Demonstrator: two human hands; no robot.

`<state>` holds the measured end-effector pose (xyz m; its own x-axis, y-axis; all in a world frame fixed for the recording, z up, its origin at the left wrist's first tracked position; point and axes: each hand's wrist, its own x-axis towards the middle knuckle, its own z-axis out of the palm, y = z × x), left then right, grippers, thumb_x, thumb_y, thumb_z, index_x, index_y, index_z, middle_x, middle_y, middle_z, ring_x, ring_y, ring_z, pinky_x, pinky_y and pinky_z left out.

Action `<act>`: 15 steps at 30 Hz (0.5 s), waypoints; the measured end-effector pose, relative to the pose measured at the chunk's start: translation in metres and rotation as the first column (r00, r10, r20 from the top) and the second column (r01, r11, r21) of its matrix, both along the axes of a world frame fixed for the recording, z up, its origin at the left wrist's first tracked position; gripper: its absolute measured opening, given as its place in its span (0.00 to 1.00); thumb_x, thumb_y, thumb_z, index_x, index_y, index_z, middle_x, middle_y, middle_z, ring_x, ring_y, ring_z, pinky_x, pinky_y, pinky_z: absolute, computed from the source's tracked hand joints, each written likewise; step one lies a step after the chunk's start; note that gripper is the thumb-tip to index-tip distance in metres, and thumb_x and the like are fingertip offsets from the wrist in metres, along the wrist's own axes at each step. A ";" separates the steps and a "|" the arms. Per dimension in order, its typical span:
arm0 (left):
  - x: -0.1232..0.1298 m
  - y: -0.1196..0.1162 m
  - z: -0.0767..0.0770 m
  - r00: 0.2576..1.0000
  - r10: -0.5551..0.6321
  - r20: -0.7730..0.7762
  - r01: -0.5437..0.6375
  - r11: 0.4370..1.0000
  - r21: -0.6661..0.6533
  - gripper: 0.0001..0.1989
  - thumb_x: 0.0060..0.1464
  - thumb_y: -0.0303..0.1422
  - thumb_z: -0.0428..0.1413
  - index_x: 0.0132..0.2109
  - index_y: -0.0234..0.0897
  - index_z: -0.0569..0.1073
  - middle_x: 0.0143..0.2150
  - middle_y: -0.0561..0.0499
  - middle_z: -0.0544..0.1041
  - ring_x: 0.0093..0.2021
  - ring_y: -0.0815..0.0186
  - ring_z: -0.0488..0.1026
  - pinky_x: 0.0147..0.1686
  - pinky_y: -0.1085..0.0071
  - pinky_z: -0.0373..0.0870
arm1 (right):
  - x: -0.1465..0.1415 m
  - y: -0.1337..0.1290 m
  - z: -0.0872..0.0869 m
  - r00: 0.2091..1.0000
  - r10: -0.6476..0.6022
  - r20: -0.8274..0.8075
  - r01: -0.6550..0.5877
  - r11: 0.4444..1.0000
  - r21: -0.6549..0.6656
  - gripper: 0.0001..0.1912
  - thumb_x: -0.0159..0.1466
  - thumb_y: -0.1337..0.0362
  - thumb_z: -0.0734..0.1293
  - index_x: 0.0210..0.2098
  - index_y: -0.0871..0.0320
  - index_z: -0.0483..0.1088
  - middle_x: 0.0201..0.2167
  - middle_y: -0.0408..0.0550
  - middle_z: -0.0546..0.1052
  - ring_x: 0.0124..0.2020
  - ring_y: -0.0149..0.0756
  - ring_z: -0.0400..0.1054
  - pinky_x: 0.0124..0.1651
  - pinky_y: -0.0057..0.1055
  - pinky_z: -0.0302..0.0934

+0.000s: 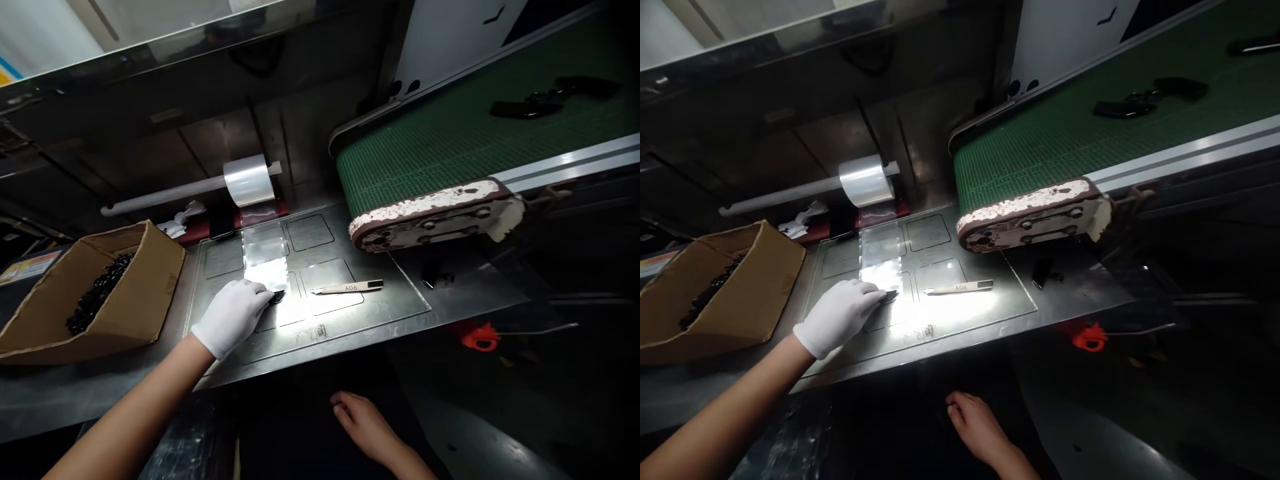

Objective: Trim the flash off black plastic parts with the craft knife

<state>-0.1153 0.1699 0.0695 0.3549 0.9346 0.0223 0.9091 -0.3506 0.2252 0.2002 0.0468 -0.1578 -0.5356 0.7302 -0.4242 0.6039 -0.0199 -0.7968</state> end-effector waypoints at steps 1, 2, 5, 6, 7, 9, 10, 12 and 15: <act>-0.001 0.002 0.003 1.000 -0.002 0.001 0.002 1.000 -0.008 0.13 0.63 0.30 0.54 0.43 0.44 0.84 0.36 0.46 0.83 0.38 0.53 0.78 0.46 0.55 0.74 | 0.001 0.000 -0.001 1.000 -0.004 -0.006 0.004 1.000 -0.006 0.19 0.71 0.57 0.59 0.49 0.56 0.78 0.47 0.53 0.83 0.49 0.44 0.77 0.53 0.35 0.66; -0.003 0.005 0.006 1.000 0.005 0.008 -0.005 1.000 -0.009 0.12 0.62 0.29 0.54 0.42 0.44 0.84 0.36 0.47 0.83 0.37 0.55 0.78 0.45 0.57 0.75 | 0.001 0.001 -0.002 1.000 -0.004 -0.009 0.004 1.000 -0.010 0.19 0.71 0.57 0.59 0.49 0.56 0.78 0.47 0.53 0.83 0.49 0.44 0.77 0.52 0.35 0.66; -0.010 0.013 0.017 0.995 0.089 0.043 -0.091 0.995 0.051 0.12 0.64 0.33 0.54 0.45 0.46 0.83 0.41 0.50 0.85 0.41 0.57 0.80 0.46 0.62 0.76 | 0.003 0.004 -0.003 1.000 -0.003 -0.016 0.002 1.000 -0.021 0.20 0.71 0.56 0.59 0.50 0.57 0.79 0.47 0.54 0.83 0.49 0.45 0.78 0.52 0.36 0.66; -0.013 0.014 0.021 0.989 0.138 0.059 -0.144 0.985 0.099 0.13 0.65 0.34 0.53 0.48 0.45 0.83 0.45 0.49 0.85 0.45 0.57 0.80 0.48 0.62 0.76 | 0.003 0.005 -0.004 1.000 -0.004 -0.018 0.003 1.000 -0.023 0.20 0.71 0.56 0.59 0.50 0.57 0.79 0.48 0.55 0.83 0.49 0.45 0.77 0.53 0.36 0.66; -0.015 0.013 0.024 0.979 0.192 0.075 -0.201 0.967 0.156 0.15 0.67 0.35 0.52 0.51 0.44 0.81 0.49 0.48 0.84 0.49 0.57 0.79 0.51 0.61 0.75 | 0.003 0.005 -0.004 1.000 -0.005 -0.022 0.004 1.000 -0.027 0.21 0.71 0.56 0.59 0.51 0.58 0.79 0.48 0.56 0.83 0.50 0.46 0.77 0.53 0.36 0.66; -0.016 0.009 0.026 0.957 0.274 0.100 -0.291 0.921 0.260 0.17 0.69 0.34 0.48 0.55 0.40 0.79 0.55 0.43 0.81 0.56 0.55 0.76 0.58 0.58 0.71 | 0.001 0.005 -0.006 1.000 -0.009 -0.030 0.007 0.999 -0.039 0.21 0.71 0.56 0.59 0.51 0.58 0.79 0.48 0.56 0.83 0.50 0.47 0.77 0.53 0.38 0.66; -0.015 0.007 0.026 0.954 0.284 0.099 -0.300 0.910 0.285 0.18 0.70 0.34 0.47 0.55 0.38 0.79 0.56 0.42 0.80 0.57 0.55 0.75 0.60 0.57 0.69 | -0.001 0.004 -0.006 0.999 -0.011 -0.032 0.010 0.999 -0.046 0.21 0.71 0.56 0.59 0.50 0.59 0.79 0.48 0.57 0.83 0.50 0.48 0.77 0.53 0.38 0.67; -0.007 0.004 0.022 0.972 0.226 0.062 -0.234 0.936 0.262 0.16 0.68 0.32 0.49 0.52 0.40 0.80 0.53 0.44 0.82 0.53 0.56 0.76 0.56 0.59 0.71 | -0.005 0.004 -0.001 0.999 -0.020 -0.031 0.019 0.999 -0.051 0.20 0.71 0.57 0.59 0.50 0.59 0.79 0.48 0.57 0.83 0.50 0.49 0.77 0.53 0.39 0.67; 0.008 0.005 0.012 0.998 0.054 0.016 -0.056 0.981 0.186 0.16 0.65 0.28 0.51 0.49 0.44 0.82 0.44 0.47 0.83 0.42 0.56 0.78 0.43 0.61 0.74 | -0.004 0.012 0.021 1.000 -0.016 -0.021 0.016 1.000 -0.024 0.16 0.71 0.58 0.62 0.47 0.58 0.79 0.45 0.55 0.83 0.49 0.49 0.78 0.52 0.40 0.68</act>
<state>-0.1074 0.1746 0.0815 0.3021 0.9319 0.2009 0.9260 -0.3370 0.1704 0.1967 0.0583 -0.1369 -0.5331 0.7285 -0.4301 0.5859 -0.0488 -0.8089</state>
